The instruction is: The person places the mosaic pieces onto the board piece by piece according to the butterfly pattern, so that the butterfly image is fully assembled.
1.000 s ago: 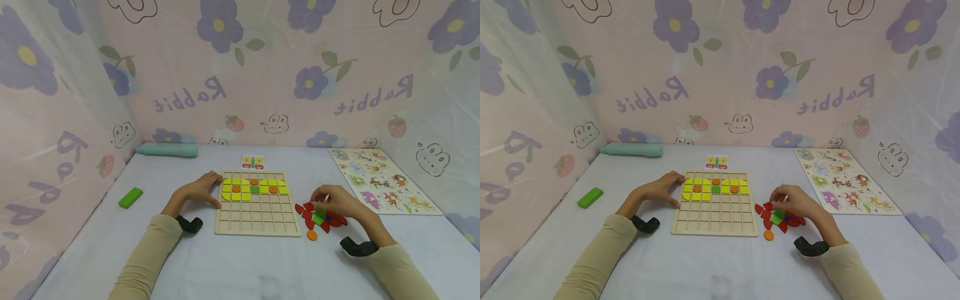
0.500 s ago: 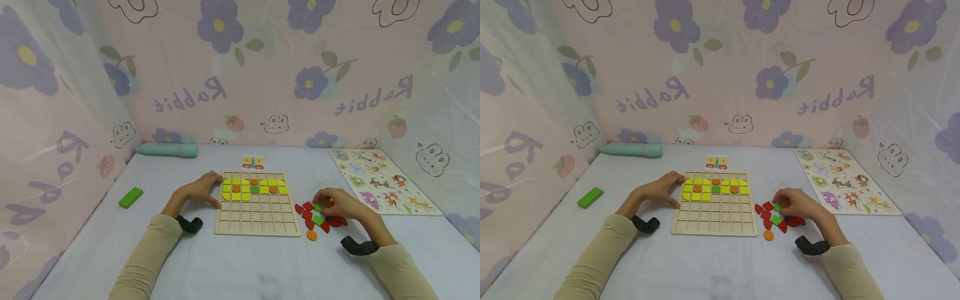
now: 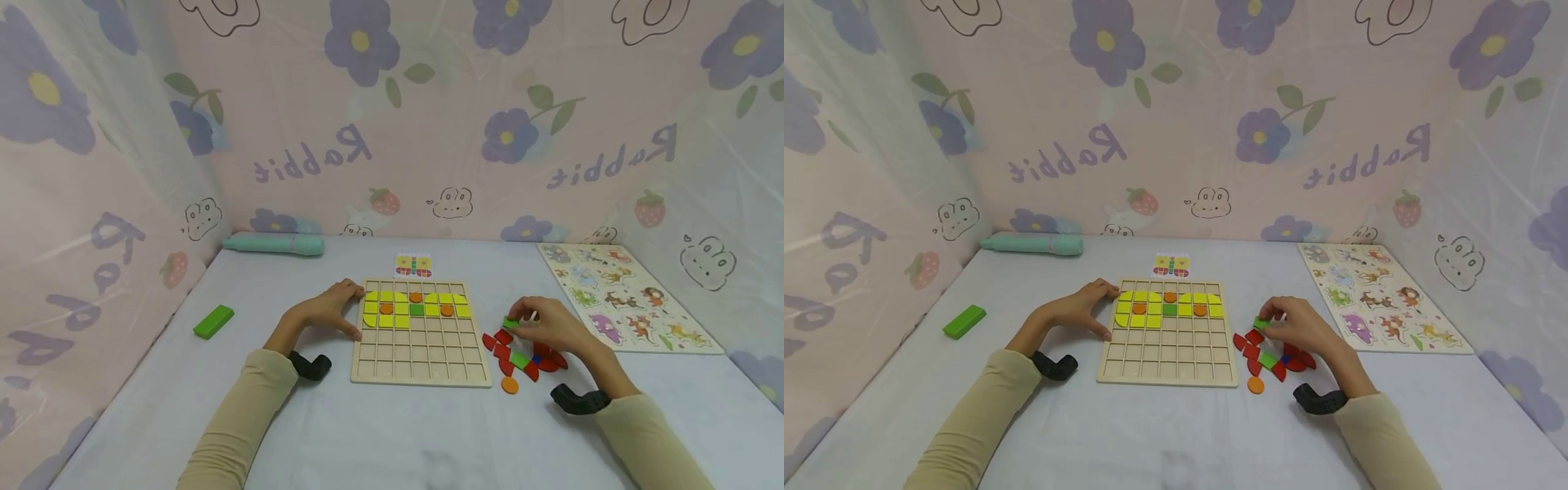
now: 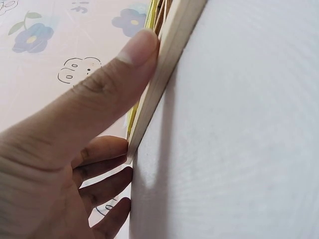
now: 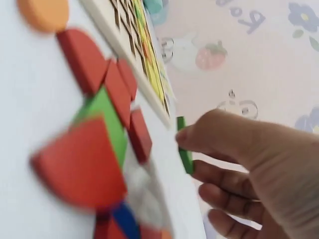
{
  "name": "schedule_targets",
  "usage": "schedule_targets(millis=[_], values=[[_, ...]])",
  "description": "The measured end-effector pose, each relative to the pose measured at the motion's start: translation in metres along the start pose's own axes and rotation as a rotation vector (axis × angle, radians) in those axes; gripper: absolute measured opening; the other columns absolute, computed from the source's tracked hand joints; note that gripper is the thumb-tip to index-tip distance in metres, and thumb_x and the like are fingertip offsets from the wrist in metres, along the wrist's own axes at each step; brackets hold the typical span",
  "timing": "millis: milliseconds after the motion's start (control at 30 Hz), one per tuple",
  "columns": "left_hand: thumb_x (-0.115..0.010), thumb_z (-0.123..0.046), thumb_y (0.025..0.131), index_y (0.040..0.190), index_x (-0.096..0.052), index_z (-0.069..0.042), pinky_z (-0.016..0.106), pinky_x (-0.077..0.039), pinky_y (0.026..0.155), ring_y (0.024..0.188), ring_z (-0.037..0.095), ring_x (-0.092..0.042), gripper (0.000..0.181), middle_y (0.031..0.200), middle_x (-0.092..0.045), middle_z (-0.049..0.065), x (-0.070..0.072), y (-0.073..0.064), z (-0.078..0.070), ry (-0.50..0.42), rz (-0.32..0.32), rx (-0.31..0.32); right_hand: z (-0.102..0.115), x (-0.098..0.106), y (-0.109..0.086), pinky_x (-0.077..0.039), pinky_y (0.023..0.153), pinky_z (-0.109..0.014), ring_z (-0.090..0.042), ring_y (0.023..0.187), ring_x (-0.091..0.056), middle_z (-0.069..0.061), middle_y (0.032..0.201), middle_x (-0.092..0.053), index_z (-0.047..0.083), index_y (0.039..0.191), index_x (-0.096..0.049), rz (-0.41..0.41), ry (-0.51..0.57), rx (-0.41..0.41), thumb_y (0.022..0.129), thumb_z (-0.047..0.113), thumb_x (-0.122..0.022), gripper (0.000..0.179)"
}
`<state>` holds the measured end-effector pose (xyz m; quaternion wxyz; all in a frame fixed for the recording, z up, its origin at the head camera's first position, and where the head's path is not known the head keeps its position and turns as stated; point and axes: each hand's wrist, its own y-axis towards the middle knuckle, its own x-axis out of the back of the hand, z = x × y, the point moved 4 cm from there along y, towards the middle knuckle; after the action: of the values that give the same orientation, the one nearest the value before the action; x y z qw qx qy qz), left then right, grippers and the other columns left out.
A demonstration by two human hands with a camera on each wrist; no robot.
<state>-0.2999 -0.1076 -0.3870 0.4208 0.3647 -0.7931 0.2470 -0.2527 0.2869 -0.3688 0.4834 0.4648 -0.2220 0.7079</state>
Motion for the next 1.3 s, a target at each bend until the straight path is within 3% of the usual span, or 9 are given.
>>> schedule_targets(millis=[100, 333, 533, 733, 1300], values=[[-0.083, -0.041, 0.065, 0.135, -0.042, -0.003, 0.044, -0.022, 0.112, 0.132, 0.027, -0.03, 0.089, 0.136, -0.039, 0.01, 0.0, 0.0, 0.0, 0.0, 0.0, 0.0, 0.019, -0.005, 0.014, -0.047, 0.075, -0.035, -0.015, 0.083, -0.052, 0.007, 0.088, -0.063, 0.014, 0.091, -0.066, -0.022, 0.001, 0.041, 0.077, 0.015, -0.075, 0.017], [-0.083, -0.042, 0.065, 0.134, -0.042, -0.004, 0.044, -0.023, 0.112, 0.132, 0.027, -0.031, 0.089, 0.136, -0.039, 0.01, -0.001, 0.001, 0.0, 0.001, -0.003, -0.012, 0.069, -0.027, 0.049, -0.049, 0.077, -0.039, -0.014, 0.082, -0.055, 0.008, 0.088, -0.065, 0.016, 0.09, -0.068, 0.023, 0.042, 0.199, 0.077, 0.013, -0.075, 0.015], [-0.083, -0.041, 0.065, 0.134, -0.042, -0.003, 0.043, -0.023, 0.112, 0.132, 0.026, -0.03, 0.089, 0.136, -0.039, 0.01, 0.0, 0.002, -0.001, 0.003, 0.0, -0.008, 0.096, -0.051, 0.073, -0.05, 0.077, -0.032, -0.015, 0.082, -0.057, 0.009, 0.087, -0.065, 0.016, 0.086, -0.07, 0.067, 0.042, 0.254, 0.076, 0.016, -0.076, 0.012], [-0.083, -0.04, 0.065, 0.134, -0.042, -0.003, 0.043, -0.023, 0.112, 0.131, 0.026, -0.031, 0.088, 0.135, -0.039, 0.01, 0.001, 0.002, -0.002, 0.005, 0.001, -0.013, 0.105, -0.069, 0.083, -0.048, 0.075, -0.029, -0.014, 0.082, -0.056, 0.005, 0.089, -0.066, 0.015, 0.086, -0.071, 0.083, 0.007, 0.313, 0.078, 0.016, -0.074, 0.008], [-0.083, -0.04, 0.066, 0.135, -0.042, -0.003, 0.043, -0.023, 0.112, 0.132, 0.027, -0.031, 0.088, 0.136, -0.039, 0.01, 0.001, 0.0, -0.001, -0.003, 0.005, -0.006, 0.101, -0.079, 0.087, -0.046, 0.082, -0.033, -0.012, 0.09, -0.055, 0.007, 0.091, -0.066, 0.016, 0.089, -0.073, 0.092, -0.004, 0.288, 0.08, 0.017, -0.074, 0.009]])
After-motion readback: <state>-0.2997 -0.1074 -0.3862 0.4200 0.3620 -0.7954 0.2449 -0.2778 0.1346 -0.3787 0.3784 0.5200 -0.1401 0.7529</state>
